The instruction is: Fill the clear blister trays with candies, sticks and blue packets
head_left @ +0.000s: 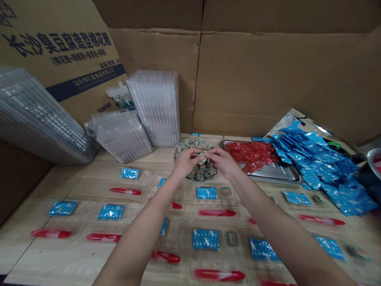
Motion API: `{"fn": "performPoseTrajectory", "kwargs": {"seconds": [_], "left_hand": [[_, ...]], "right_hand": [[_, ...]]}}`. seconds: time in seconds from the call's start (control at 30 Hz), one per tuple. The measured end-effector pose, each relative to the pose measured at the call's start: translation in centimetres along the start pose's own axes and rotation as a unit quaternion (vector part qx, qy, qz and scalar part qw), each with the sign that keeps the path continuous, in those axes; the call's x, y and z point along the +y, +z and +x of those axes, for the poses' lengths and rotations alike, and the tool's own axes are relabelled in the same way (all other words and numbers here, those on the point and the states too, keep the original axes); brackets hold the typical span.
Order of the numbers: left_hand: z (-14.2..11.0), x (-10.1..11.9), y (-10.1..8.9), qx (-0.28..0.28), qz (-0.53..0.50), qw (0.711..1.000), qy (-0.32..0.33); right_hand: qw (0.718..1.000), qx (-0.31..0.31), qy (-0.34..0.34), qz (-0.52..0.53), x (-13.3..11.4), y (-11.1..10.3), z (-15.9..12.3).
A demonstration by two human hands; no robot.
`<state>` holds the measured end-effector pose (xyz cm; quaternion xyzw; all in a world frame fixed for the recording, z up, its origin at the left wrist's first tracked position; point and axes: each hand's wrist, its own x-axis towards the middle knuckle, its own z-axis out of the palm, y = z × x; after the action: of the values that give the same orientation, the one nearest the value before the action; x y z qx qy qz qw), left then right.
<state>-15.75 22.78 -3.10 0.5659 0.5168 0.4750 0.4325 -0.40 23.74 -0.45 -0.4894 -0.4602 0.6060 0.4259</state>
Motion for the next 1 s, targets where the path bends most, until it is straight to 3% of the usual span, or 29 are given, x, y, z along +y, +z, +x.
{"fn": "performPoseTrajectory", "kwargs": {"seconds": [0.13, 0.27, 0.33, 0.53, 0.8, 1.0], "left_hand": [[-0.6, -0.4, -1.2, 0.044, 0.014, 0.999, -0.010], [-1.4, 0.8, -1.0, 0.058, 0.062, 0.996, 0.040], [-1.4, 1.5, -0.3, 0.047, 0.032, 0.997, 0.052], [-1.6, 2.4, 0.5, 0.032, -0.190, 0.978, -0.081], [-2.5, 2.8, 0.8, 0.086, -0.266, 0.949, -0.143], [-3.1, 3.2, 1.0, 0.089, -0.312, 0.927, -0.191]], "right_hand": [[0.993, 0.022, 0.060, 0.102, -0.2, -1.1, 0.5], [0.997, -0.004, 0.045, 0.070, -0.4, -1.3, 0.4], [0.998, -0.020, 0.033, 0.050, -0.5, -0.7, 0.1], [0.999, -0.007, 0.016, 0.034, -0.4, 1.3, -0.7], [0.988, 0.102, 0.011, 0.116, -0.5, 2.9, -1.8], [0.993, 0.103, 0.001, 0.065, -0.4, 3.2, -2.1]]}}
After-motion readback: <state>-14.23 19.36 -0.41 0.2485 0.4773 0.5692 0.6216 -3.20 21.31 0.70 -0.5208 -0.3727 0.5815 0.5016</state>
